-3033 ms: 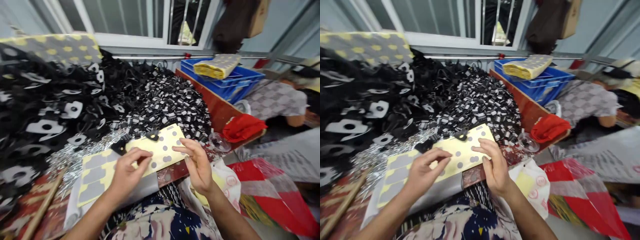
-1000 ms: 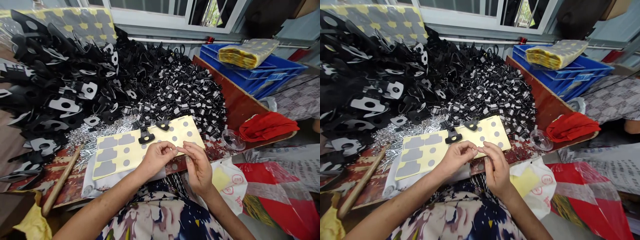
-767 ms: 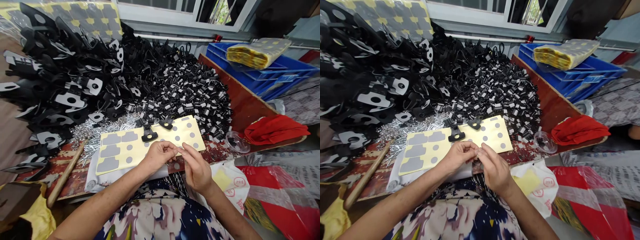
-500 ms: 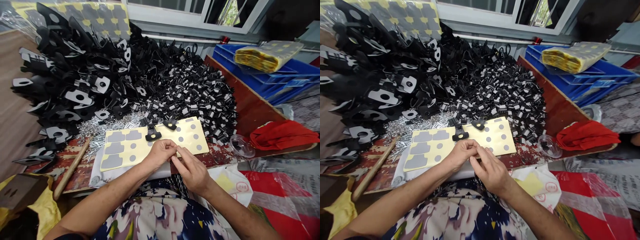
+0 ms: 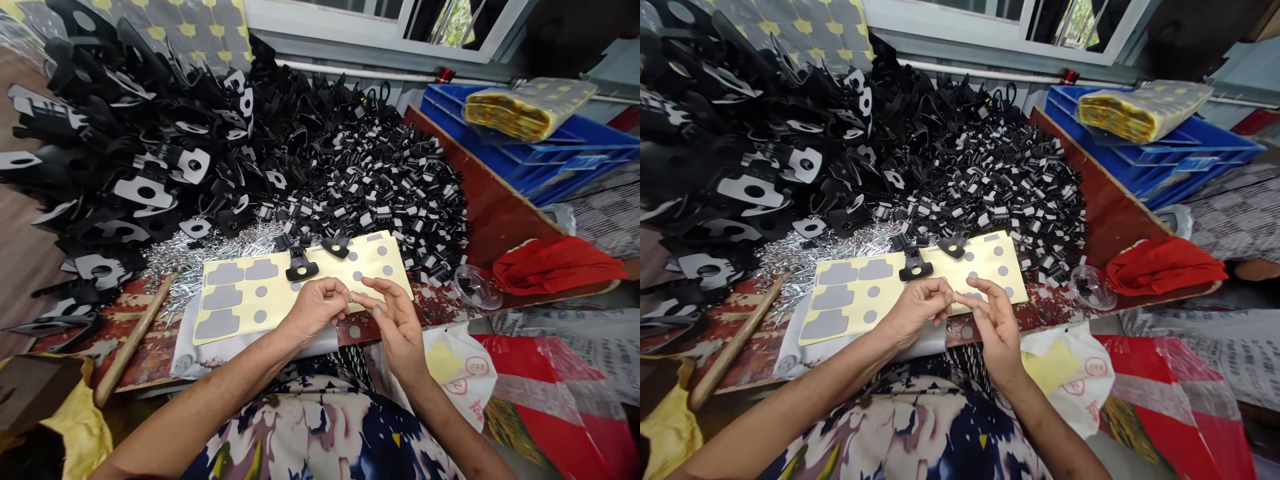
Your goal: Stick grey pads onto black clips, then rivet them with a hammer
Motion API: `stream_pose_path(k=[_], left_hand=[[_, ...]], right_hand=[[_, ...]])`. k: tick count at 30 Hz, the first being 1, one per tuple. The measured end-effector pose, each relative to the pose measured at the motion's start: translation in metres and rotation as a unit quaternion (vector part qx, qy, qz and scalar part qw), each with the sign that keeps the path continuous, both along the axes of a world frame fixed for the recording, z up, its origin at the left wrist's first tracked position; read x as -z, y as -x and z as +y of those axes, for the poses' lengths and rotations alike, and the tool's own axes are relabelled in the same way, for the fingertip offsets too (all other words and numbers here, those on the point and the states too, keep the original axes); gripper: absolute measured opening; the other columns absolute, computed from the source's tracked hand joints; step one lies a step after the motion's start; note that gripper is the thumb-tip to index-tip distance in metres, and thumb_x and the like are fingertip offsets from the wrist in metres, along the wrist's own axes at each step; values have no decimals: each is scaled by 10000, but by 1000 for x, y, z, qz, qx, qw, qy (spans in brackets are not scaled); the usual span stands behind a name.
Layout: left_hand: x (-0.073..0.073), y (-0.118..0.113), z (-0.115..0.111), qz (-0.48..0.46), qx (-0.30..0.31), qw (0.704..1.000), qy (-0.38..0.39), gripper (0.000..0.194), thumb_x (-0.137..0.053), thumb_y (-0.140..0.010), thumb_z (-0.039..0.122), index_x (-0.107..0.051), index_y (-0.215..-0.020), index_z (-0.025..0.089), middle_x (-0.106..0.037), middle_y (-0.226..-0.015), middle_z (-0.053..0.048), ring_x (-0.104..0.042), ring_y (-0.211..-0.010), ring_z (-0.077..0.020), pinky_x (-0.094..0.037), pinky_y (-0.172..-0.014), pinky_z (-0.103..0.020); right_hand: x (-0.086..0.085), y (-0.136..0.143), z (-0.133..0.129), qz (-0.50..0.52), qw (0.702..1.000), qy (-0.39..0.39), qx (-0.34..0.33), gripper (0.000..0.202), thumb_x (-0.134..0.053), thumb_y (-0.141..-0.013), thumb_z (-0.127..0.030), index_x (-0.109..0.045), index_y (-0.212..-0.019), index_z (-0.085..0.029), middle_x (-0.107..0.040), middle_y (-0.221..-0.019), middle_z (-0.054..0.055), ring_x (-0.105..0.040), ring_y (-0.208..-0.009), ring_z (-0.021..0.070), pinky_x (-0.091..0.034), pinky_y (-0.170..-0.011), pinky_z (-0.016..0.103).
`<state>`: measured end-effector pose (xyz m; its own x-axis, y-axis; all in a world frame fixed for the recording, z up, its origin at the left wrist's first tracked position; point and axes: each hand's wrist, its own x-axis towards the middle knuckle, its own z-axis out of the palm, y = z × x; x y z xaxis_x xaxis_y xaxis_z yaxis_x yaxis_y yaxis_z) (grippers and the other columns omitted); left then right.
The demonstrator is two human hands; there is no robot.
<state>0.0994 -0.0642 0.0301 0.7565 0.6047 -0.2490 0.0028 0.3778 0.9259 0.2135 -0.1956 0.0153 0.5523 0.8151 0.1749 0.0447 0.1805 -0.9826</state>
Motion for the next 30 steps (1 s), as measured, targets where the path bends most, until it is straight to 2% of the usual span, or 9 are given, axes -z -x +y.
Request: stream_pose_path(k=[5,10,12,15,19,22,26,28,30], left_hand=[[0,4,0,-6,38,999,4,197,-715,-757,340,-648,-775,156,-635,-633,5,-499,-505,-90,-402,-530,-232],[-2,10,4,65,54,973,-213,222,-703,-829,377,-691,-783,160,-607,-663,6,-494,-608,-118,-373,-600,-251],[-3,10,6,86,42,963,-252,223,-698,-839,378,-686,-777,164,-587,-667,17,-474,-620,-119,-353,-603,-252],[-1,8,8,64,49,973,-215,235,-679,-848,387,-657,-770,166,-533,-639,40,-440,-598,-113,-333,-584,-249],[4,9,7,53,70,980,-181,207,-636,-862,354,-651,-776,166,-570,-653,28,-473,-595,-121,-368,-592,-252],[5,13,4,91,74,960,-253,171,-571,-886,277,-661,-783,174,-615,-670,11,-517,-617,-137,-382,-624,-263],[4,19,0,161,48,902,-397,120,-552,-819,132,-615,-729,181,-603,-664,12,-503,-622,-142,-339,-634,-279],[6,23,-1,165,39,899,-404,114,-553,-802,123,-588,-713,184,-583,-652,15,-491,-618,-141,-330,-627,-278],[9,28,0,145,33,921,-361,99,-545,-808,148,-599,-734,186,-578,-649,20,-487,-616,-138,-336,-617,-267]], right_hand=[[0,-8,2,79,997,-5,-17,322,-586,-996,-246,-575,-1314,-295,-669,-1359,93,-741,-1143,250,-568,-1073,467],[3,-10,-7,-87,996,28,12,318,-508,-1043,-243,-567,-1351,-298,-658,-1378,93,-706,-1218,258,-493,-1150,515],[5,-9,-10,-194,980,23,24,350,-474,-1047,-208,-575,-1371,-295,-654,-1376,98,-664,-1282,267,-492,-1151,524],[5,-7,-11,-341,940,-8,27,413,-464,-1021,-129,-586,-1385,-280,-658,-1358,107,-604,-1347,262,-499,-1152,513],[4,-5,-12,-430,903,-25,8,497,-464,-981,-54,-556,-1427,-252,-638,-1385,130,-617,-1322,245,-552,-1107,469],[9,-3,-11,-470,882,-21,14,526,-498,-960,-43,-544,-1448,-233,-653,-1369,140,-645,-1292,242,-585,-1070,424],[19,4,-6,-535,845,-23,-2,530,-540,-941,-41,-584,-1438,-218,-647,-1401,161,-670,-1268,261,-609,-1032,390],[19,9,-4,-507,861,-24,-17,492,-545,-949,-57,-624,-1399,-240,-658,-1390,150,-678,-1257,262,-603,-1043,402],[14,11,-2,-409,912,-13,-37,388,-561,-970,-113,-681,-1303,-271,-689,-1332,124,-697,-1220,260,-603,-1039,414]])
